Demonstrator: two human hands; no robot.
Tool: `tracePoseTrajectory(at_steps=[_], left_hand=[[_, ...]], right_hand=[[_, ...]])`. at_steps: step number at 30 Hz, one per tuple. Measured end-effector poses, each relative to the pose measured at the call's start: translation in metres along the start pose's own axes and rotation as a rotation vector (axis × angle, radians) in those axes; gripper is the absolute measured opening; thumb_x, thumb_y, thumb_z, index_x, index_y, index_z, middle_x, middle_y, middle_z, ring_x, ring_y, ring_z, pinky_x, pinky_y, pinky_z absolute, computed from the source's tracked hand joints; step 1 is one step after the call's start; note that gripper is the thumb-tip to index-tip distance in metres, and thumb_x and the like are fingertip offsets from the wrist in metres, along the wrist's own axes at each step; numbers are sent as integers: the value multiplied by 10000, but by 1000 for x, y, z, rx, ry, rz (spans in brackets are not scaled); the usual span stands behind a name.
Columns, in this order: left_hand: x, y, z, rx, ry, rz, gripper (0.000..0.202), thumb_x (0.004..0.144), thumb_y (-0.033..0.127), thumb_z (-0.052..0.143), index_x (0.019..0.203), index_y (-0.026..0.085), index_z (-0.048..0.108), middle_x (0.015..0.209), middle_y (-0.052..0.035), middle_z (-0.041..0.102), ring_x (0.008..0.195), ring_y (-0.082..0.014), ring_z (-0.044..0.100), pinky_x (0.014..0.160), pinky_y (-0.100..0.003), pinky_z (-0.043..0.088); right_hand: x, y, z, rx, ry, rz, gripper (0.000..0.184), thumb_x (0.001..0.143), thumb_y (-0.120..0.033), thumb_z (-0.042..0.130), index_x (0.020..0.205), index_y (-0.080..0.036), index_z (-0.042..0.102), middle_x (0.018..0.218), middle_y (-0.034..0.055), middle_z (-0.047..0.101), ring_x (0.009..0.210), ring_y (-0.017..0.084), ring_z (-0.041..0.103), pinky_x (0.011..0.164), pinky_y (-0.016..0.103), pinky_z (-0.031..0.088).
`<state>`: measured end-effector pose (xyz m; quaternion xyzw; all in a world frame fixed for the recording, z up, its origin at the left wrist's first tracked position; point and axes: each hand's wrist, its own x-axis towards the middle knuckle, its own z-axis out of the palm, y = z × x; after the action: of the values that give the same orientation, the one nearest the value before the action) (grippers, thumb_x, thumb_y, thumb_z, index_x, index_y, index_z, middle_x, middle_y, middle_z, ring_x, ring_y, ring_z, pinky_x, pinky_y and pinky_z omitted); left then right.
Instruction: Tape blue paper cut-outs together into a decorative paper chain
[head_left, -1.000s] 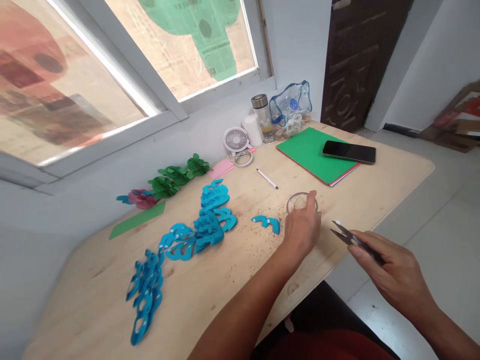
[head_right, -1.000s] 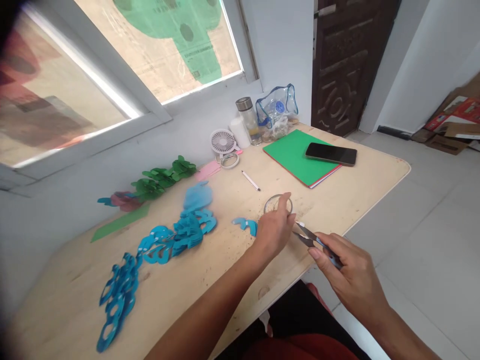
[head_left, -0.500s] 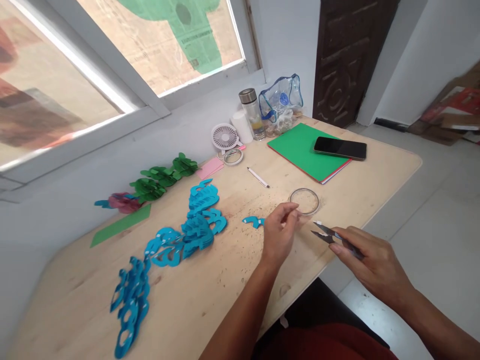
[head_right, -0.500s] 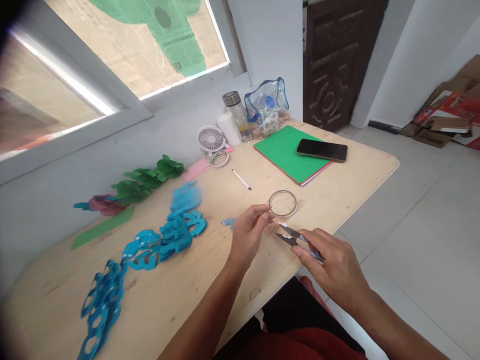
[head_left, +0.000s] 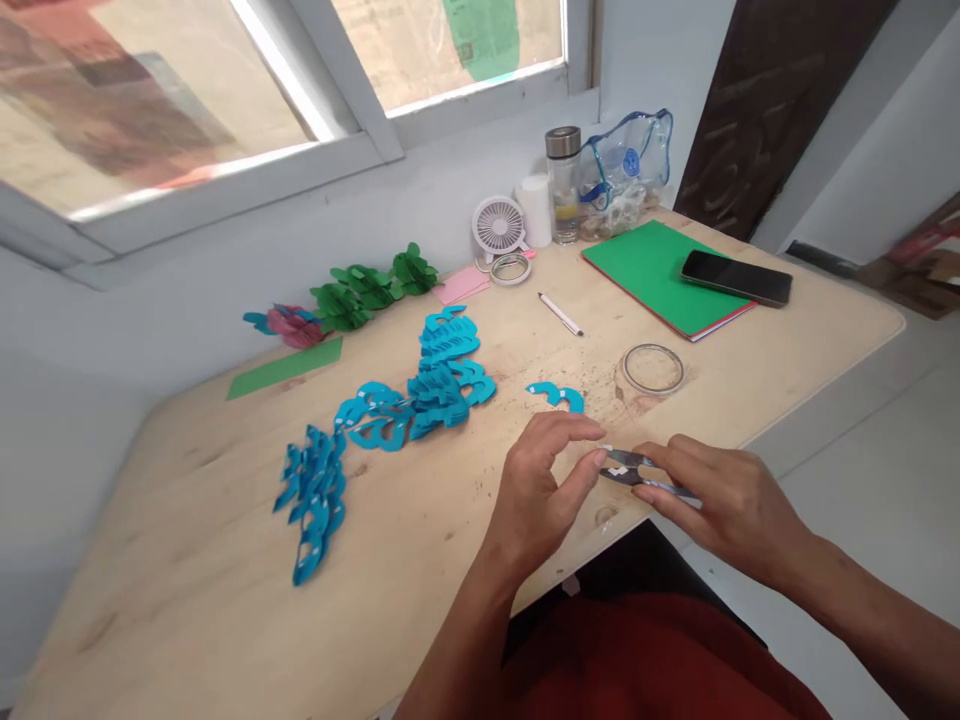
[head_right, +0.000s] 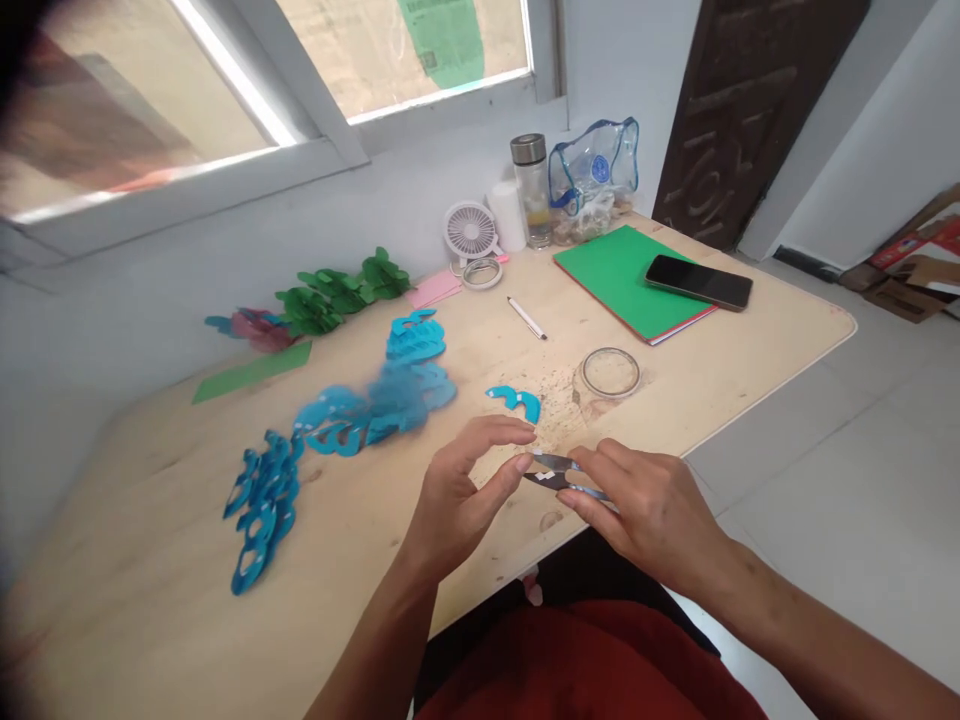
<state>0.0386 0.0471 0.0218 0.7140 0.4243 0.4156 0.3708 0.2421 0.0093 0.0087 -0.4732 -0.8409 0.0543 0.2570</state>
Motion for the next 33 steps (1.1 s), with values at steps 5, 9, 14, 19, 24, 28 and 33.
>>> tracePoseTrajectory(at_steps=[5,9,14,19,24,28,33], left_hand=[[-13,-2,-9,97,18,87,101,825,130,579,845,206,643,950,-81,688,976,-230,610,884,-409,477],[-24,-3,-17,56,59,90,114,850,119,548,814,207,611,982,-78,678,995,-221,599,879,-391,470],[-44,0,-18,-28,157,0,88,873,158,547,899,214,609,975,-56,680,957,-199,620,868,-362,474],[-59,0,-5,199,224,163,382,825,83,581,1172,233,522,1011,-66,669,975,-218,595,856,-384,483],[-57,1,5,460,218,336,462,819,24,556,1236,210,478,908,-62,687,926,-230,572,855,-404,462],[-52,2,8,569,237,413,397,828,32,550,1195,180,519,855,-54,708,907,-239,589,859,-420,438],[-48,0,12,574,239,439,354,815,8,558,1138,153,546,800,-50,697,876,-228,581,856,-413,439]], right_hand=[[6,-15,3,-52,-49,-75,233,934,-343,494,1017,-174,631,713,12,622,560,116,552,525,239,383],[9,-25,5,-70,-77,-89,240,943,-347,478,1005,-169,626,701,10,611,556,118,543,520,240,370],[10,-30,5,-87,-96,-64,271,951,-365,463,1047,-165,618,721,16,626,582,125,576,536,244,381],[10,-30,5,-103,-93,-72,282,949,-372,462,1053,-160,616,720,18,630,586,132,584,536,250,386],[10,-28,5,-95,-111,-73,277,946,-377,467,983,-158,633,733,28,638,615,142,605,545,255,393],[8,-26,6,-93,-110,-77,296,946,-388,462,1014,-155,631,738,30,642,618,153,612,543,266,400],[6,-22,7,-63,-128,-51,299,946,-383,462,1051,-157,627,780,39,659,655,164,636,557,272,417]])
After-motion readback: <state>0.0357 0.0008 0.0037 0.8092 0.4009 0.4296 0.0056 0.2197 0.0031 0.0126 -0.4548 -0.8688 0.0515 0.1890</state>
